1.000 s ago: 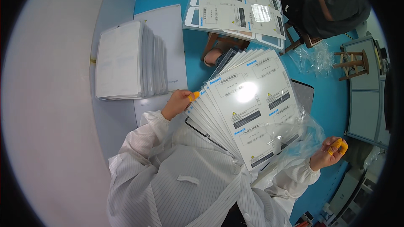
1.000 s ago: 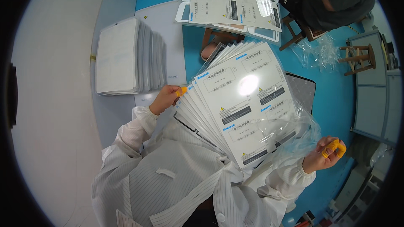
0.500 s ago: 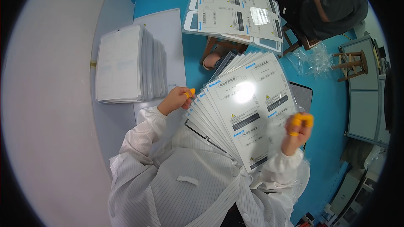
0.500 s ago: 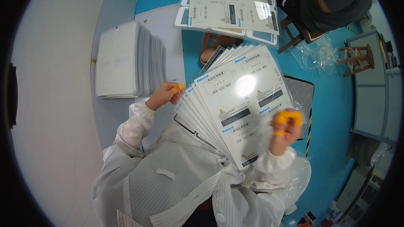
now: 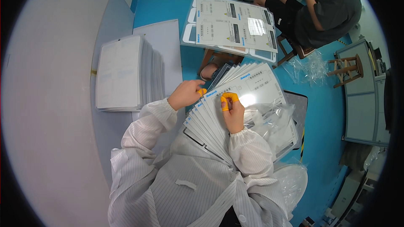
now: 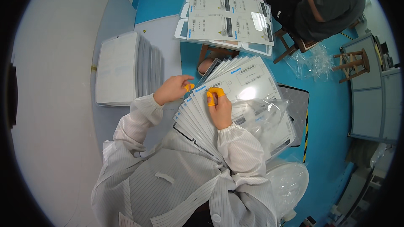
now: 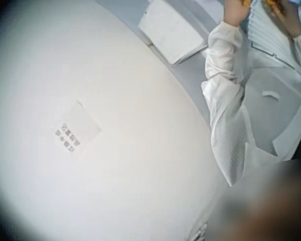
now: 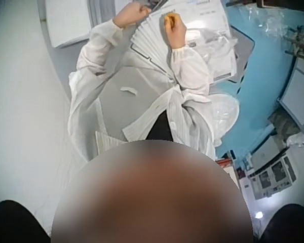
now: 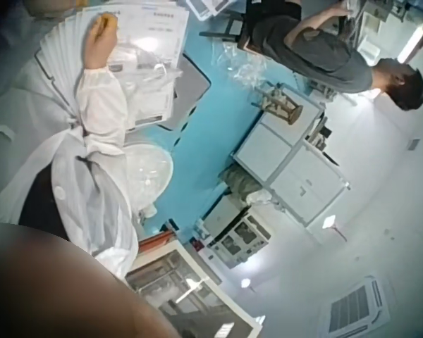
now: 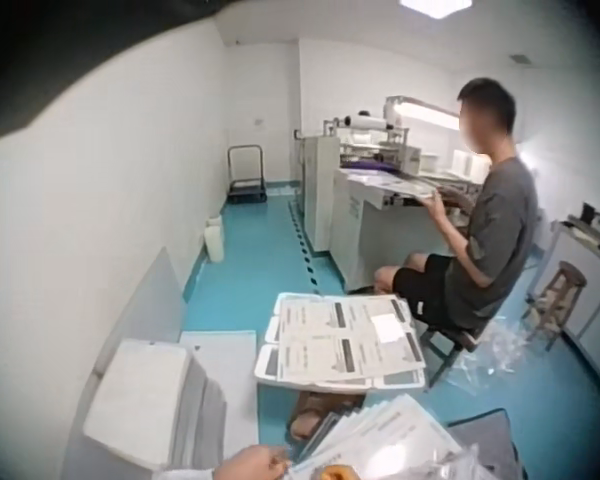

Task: Unpacking technical sheets from plastic protective sleeves and stacking them in an electronics manufacturing environment.

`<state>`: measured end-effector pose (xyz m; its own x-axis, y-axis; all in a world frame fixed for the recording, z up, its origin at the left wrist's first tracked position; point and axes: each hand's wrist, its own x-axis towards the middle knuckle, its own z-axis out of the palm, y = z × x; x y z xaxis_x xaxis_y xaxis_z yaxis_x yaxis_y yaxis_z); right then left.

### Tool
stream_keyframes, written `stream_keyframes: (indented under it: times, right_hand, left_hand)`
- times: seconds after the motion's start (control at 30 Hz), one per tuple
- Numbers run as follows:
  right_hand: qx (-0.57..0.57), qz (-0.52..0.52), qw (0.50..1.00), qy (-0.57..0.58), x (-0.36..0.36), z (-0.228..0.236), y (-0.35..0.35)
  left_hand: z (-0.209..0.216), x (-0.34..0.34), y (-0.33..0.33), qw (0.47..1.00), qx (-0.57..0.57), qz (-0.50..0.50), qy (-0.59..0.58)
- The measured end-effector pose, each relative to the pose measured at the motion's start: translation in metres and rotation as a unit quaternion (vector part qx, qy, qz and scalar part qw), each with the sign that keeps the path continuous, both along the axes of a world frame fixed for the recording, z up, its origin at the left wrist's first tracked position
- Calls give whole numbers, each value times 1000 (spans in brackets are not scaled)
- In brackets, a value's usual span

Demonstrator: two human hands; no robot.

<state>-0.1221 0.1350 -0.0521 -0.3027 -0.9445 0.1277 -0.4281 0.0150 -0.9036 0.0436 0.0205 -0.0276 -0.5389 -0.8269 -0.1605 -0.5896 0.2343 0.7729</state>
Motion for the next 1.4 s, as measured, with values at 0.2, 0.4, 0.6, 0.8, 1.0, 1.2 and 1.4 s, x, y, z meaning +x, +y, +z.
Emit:
stream_keyframes:
  times: [0.2, 0.4, 0.6, 0.8, 1.0, 1.2, 1.4]
  right_hand:
    - [-15, 0, 999, 30, 1, 6, -2]
    - [-19, 46, 990, 132, 24, 1, -14]
    - [46, 37, 993, 103, 14, 1, -17]
    - [15, -9, 999, 34, 9, -11, -18]
    - [22, 34, 994, 99, 11, 6, -14]
    - [13, 54, 978, -200, -13, -18, -5]
    - [-202, -135, 783, -573, -71, 29, 12]
  left_hand:
    - [23, -7, 8, 999, 19, -26, 37]
    - [34, -15, 8, 984, 153, 7, 94]
    - [27, -10, 9, 986, 135, -20, 100]
    - [23, -9, 8, 983, 152, -18, 105]
    - [11, -1, 10, 955, 221, -13, 198]
    - [2, 2, 7, 923, 298, -1, 242]
    - [-22, 6, 3, 923, 334, 0, 191]
